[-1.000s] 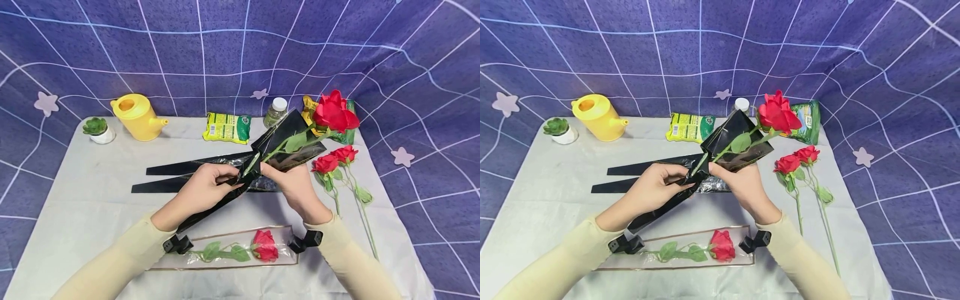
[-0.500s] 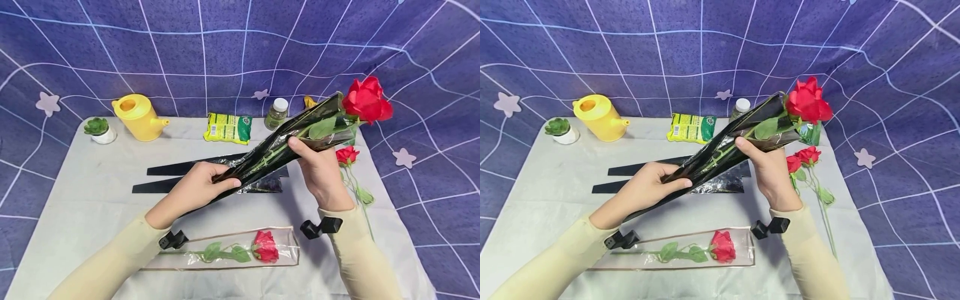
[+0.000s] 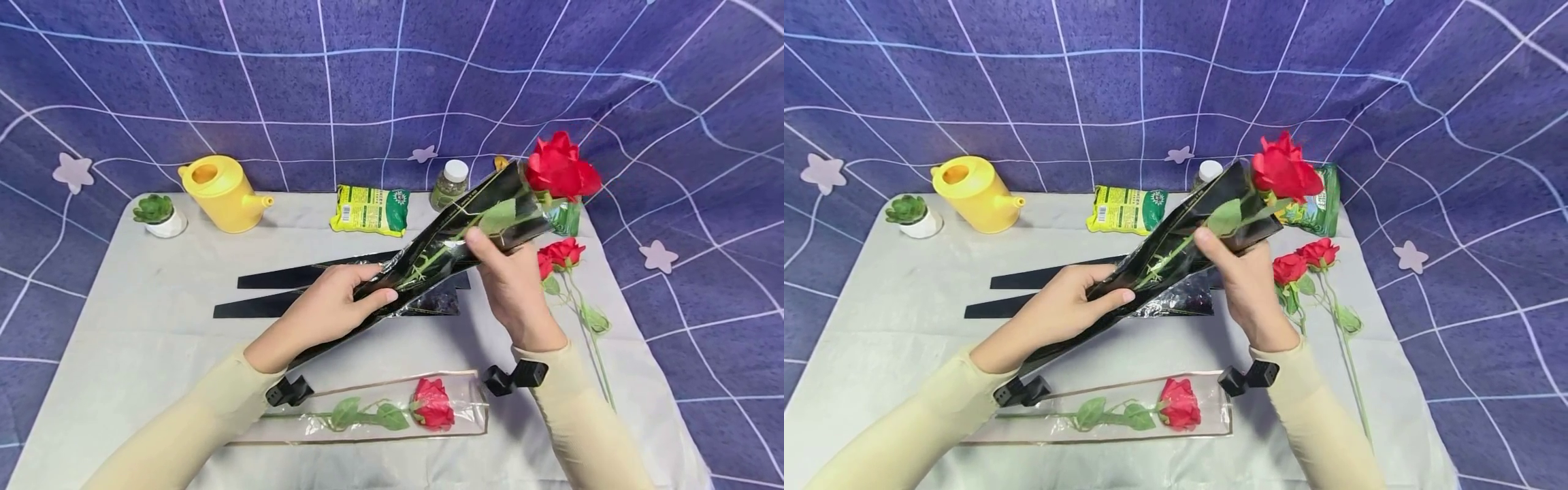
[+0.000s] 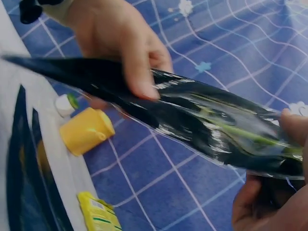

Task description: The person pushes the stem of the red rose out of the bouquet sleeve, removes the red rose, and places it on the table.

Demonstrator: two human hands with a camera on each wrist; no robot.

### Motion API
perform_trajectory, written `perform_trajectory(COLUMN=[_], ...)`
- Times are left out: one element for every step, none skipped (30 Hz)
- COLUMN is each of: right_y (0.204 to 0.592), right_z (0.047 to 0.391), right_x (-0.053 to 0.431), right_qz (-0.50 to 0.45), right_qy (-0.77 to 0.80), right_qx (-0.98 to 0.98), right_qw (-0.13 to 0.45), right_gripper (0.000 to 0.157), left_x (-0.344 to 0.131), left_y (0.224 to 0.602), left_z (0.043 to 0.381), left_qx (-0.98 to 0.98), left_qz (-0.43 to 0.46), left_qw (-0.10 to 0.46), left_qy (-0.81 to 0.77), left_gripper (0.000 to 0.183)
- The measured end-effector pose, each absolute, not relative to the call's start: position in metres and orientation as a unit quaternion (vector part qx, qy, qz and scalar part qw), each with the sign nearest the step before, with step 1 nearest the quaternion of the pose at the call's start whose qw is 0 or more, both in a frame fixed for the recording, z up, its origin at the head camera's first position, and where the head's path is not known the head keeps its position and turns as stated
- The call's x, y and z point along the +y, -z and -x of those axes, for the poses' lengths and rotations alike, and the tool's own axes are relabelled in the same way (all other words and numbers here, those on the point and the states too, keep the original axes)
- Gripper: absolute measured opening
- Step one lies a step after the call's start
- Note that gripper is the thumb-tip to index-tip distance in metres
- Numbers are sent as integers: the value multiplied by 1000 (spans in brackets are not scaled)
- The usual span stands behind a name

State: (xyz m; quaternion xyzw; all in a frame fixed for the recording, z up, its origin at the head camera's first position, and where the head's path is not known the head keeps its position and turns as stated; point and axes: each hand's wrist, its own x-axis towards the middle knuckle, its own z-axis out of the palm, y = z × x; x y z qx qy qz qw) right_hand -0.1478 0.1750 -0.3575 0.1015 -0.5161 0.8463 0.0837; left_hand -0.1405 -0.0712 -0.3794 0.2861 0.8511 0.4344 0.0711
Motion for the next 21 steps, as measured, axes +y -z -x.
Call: perform_trajectory(right_y=[357,357,358,358,359,360,361,362,363,363,364,365,366,366,367,368,370,371,372,374,375], right_z=[148,148,149,150,150,149,149,149,148,147,146,145,145,144,143,141,140,139,138,137,136], right_x=[176,177,177,177,176,175,174,173,171,169,168,166,164,163,161,159,158,156,155,154,154], right_qz=[-102,-103,-103,-103,-102,-98,-96,-94,-93,-92,-93,-95,-97,-97,-99,-101,-103,-105,-107,-110,-111], right_qy=[-851,-853,-854,-853,-854,-854,-854,-856,-859,-860,-859,-853,-845,-839,-830,-822,-815,-810,-807,-806,-804], right_qx=[-508,-504,-500,-502,-499,-498,-498,-495,-488,-487,-489,-499,-513,-525,-540,-553,-564,-573,-577,-579,-582], right_qw=[87,92,97,104,107,111,116,119,121,123,122,120,115,107,100,93,83,73,64,55,47], right_gripper=[39,40,42,44,47,49,50,50,50,51,53,52,51,50,49,47,45,42,41,39,37], left_x=[-72,-73,-74,-74,-74,-74,-74,-73,-73,-73,-73,-73,-73,-73,-73,-73,-73,-72,-72,-72,-73], left_y=[379,380,380,380,380,380,380,380,380,380,381,381,381,381,382,382,381,381,381,381,381], left_z=[140,140,140,140,140,139,139,138,138,137,137,136,136,135,135,135,134,134,134,133,133], left_qx=[850,852,852,850,850,849,849,847,845,842,840,837,835,829,824,817,811,804,800,795,794], left_qz=[-285,-280,-276,-270,-263,-258,-251,-247,-246,-245,-245,-245,-245,-246,-244,-241,-238,-234,-231,-227,-225], left_qw=[74,77,82,89,96,101,104,106,107,107,105,104,102,105,108,113,120,128,134,141,143], left_qy=[-436,-436,-438,-442,-447,-451,-454,-458,-463,-468,-473,-479,-483,-492,-500,-511,-521,-531,-537,-545,-547], left_gripper=[19,20,22,25,31,37,41,44,41,36,29,22,15,9,4,3,6,10,13,15,16])
